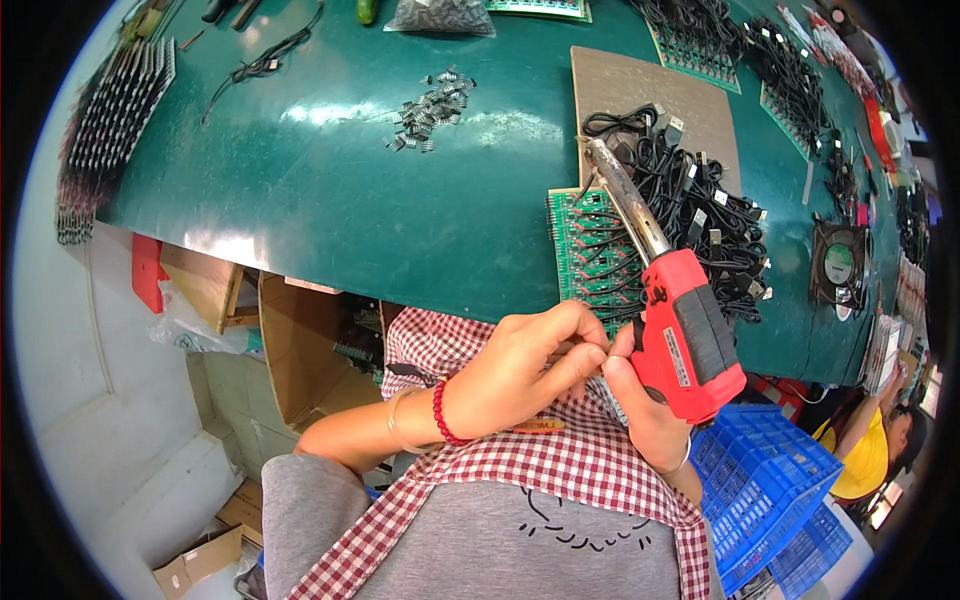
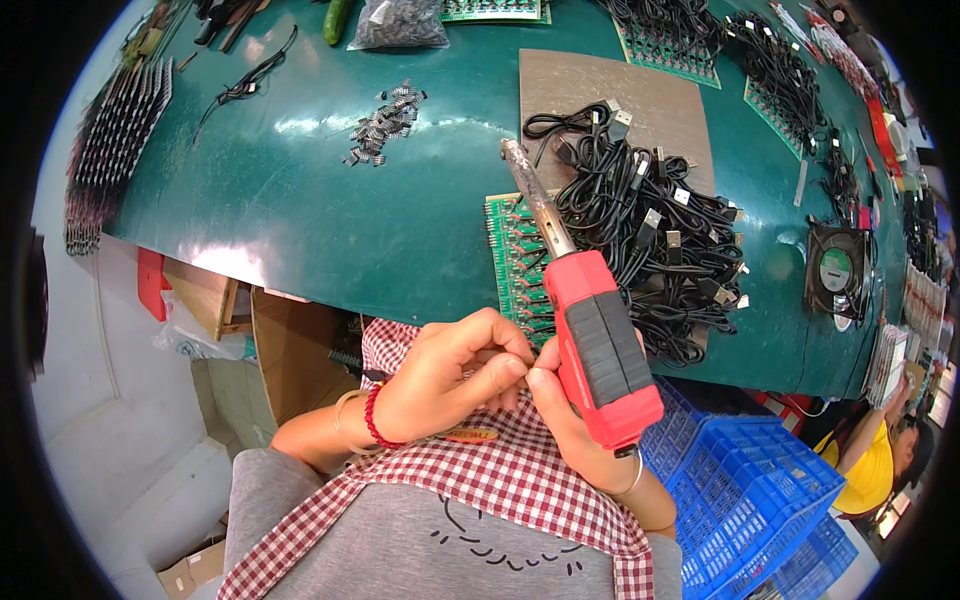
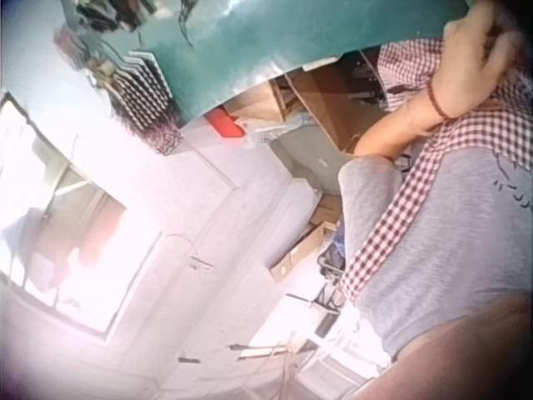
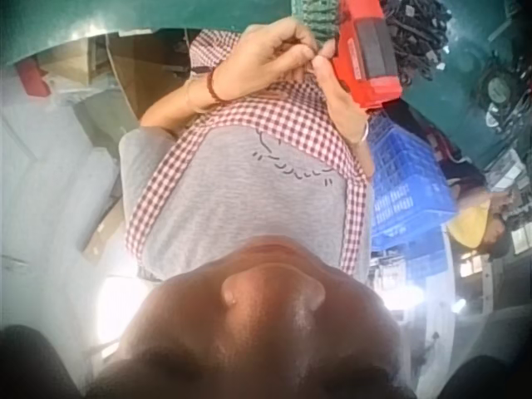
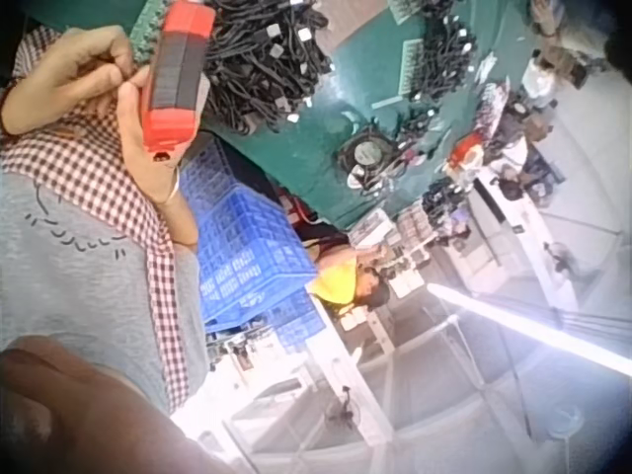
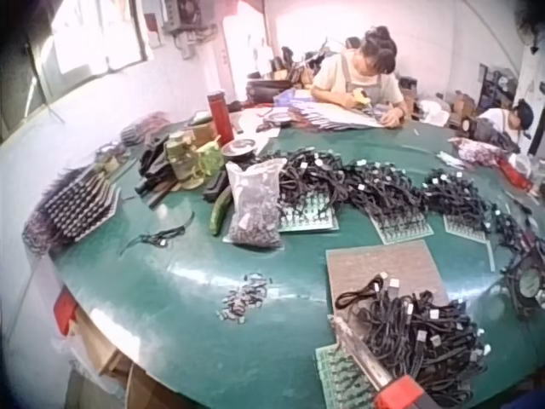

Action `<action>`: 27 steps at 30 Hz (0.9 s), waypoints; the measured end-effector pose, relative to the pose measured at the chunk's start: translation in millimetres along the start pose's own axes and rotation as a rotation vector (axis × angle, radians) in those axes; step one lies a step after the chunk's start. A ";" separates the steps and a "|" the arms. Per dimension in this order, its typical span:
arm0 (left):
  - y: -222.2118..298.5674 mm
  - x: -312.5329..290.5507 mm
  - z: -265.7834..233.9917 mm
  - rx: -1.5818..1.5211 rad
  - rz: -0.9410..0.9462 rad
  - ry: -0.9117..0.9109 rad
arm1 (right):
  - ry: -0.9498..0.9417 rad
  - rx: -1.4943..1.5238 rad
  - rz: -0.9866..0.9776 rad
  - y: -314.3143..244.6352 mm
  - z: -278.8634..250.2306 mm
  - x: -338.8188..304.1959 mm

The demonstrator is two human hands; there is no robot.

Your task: The person solders multiple wires onto a green printed circuit board using a soldering iron.

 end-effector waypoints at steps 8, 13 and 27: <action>17.4 3.9 -8.5 0.579 0.203 -0.129 | 0.053 -0.143 -0.048 16.9 -4.2 -2.4; 21.0 14.4 -19.1 0.552 0.111 -0.223 | 0.057 -0.278 -0.097 19.0 -9.2 -4.0; -20.1 56.2 -77.4 0.076 -0.358 -0.053 | 0.067 -0.011 -0.003 61.9 -51.2 -53.5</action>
Point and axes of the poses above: each hand's wrist, its own x-axis towards the middle knuckle, its own z-axis out of the palm, y = z × x, the point moved 2 cm from there along x, towards the middle knuckle, and after that the axes turned 8 degrees about z, right-handed, at the moved point
